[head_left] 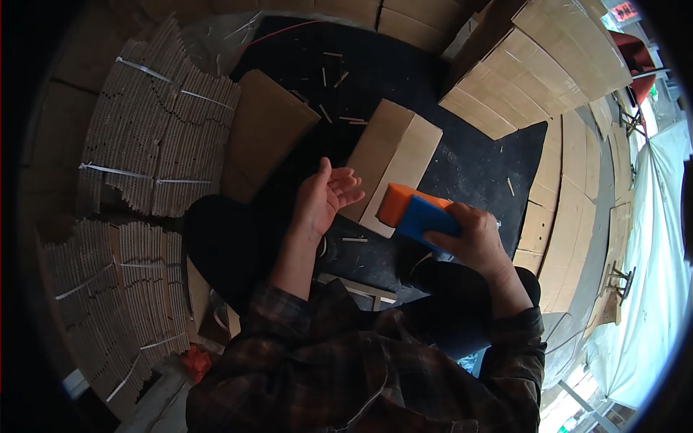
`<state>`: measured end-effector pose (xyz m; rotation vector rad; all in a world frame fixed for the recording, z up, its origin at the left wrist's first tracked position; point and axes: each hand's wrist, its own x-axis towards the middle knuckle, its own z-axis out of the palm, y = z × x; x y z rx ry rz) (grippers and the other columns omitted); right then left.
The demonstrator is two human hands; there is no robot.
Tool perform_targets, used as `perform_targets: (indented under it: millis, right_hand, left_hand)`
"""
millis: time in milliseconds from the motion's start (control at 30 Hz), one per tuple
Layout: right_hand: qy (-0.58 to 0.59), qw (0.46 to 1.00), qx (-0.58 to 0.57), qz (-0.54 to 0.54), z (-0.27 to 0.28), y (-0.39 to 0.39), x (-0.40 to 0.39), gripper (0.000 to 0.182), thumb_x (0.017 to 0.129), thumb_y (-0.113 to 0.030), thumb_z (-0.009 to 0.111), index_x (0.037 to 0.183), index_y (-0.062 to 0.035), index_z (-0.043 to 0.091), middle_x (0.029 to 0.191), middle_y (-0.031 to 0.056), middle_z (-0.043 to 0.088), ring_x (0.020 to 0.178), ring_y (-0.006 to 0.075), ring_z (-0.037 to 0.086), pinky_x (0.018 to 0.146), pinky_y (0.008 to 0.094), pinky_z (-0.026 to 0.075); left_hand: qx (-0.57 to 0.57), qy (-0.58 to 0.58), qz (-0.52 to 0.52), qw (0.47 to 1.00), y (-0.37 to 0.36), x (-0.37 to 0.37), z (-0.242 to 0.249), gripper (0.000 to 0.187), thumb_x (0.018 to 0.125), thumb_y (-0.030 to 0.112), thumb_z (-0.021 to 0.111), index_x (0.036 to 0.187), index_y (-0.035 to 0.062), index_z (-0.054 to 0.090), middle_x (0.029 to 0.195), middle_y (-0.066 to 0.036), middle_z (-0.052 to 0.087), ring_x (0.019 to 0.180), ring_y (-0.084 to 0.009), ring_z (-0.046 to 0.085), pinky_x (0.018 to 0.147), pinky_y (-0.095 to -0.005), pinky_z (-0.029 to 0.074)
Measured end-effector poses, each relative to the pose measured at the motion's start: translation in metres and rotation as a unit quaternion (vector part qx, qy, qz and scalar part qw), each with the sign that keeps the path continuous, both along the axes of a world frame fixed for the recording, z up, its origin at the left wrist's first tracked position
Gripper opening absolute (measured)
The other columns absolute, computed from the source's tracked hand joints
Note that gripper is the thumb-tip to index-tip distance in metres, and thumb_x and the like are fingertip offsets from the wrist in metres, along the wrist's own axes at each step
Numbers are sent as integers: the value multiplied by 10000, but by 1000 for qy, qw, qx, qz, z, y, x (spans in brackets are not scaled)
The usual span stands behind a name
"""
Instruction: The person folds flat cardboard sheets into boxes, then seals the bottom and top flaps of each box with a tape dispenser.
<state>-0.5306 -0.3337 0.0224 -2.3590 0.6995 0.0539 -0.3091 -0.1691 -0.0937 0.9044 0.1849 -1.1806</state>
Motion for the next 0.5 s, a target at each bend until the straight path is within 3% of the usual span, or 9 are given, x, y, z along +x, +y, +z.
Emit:
perform_targets:
  millis: [133, 200, 267, 500]
  right_hand:
    - [-9, 1000, 17, -9, -4, -2, -1, 409, 721, -323, 809, 929, -11, 647, 781, 159, 663, 695, 318, 674, 663, 368, 539]
    - [23, 999, 36, 13, -2, -3, 1, 416, 751, -254, 819, 1008, 24, 645, 839, 163, 691, 723, 248, 701, 703, 332, 570]
    - [25, 998, 49, 5, -4, 0, 5, 411, 756, -259, 815, 1004, 22, 646, 836, 163, 690, 722, 244, 701, 695, 329, 567]
    - [61, 993, 94, -34, -9, 9, 14, 360, 776, -278, 796, 967, -1, 669, 826, 155, 693, 729, 227, 699, 670, 322, 554]
  left_hand:
    - [56, -107, 5, 993, -6, -6, 9, 173, 942, 181, 619, 966, 15, 661, 851, -54, 681, 826, -144, 666, 758, -336, 576]
    - [102, -160, 27, 981, -8, -9, 7, 152, 935, 159, 627, 970, 17, 668, 839, -52, 684, 808, -135, 667, 722, -307, 577]
    - [148, -273, 33, 950, -10, -9, 2, 120, 922, 96, 626, 989, 5, 665, 834, -73, 686, 786, -143, 673, 642, -268, 571]
    - [203, -280, 119, 931, -4, 22, -27, 151, 917, 152, 636, 982, 26, 689, 810, -49, 692, 728, -126, 667, 585, -240, 532]
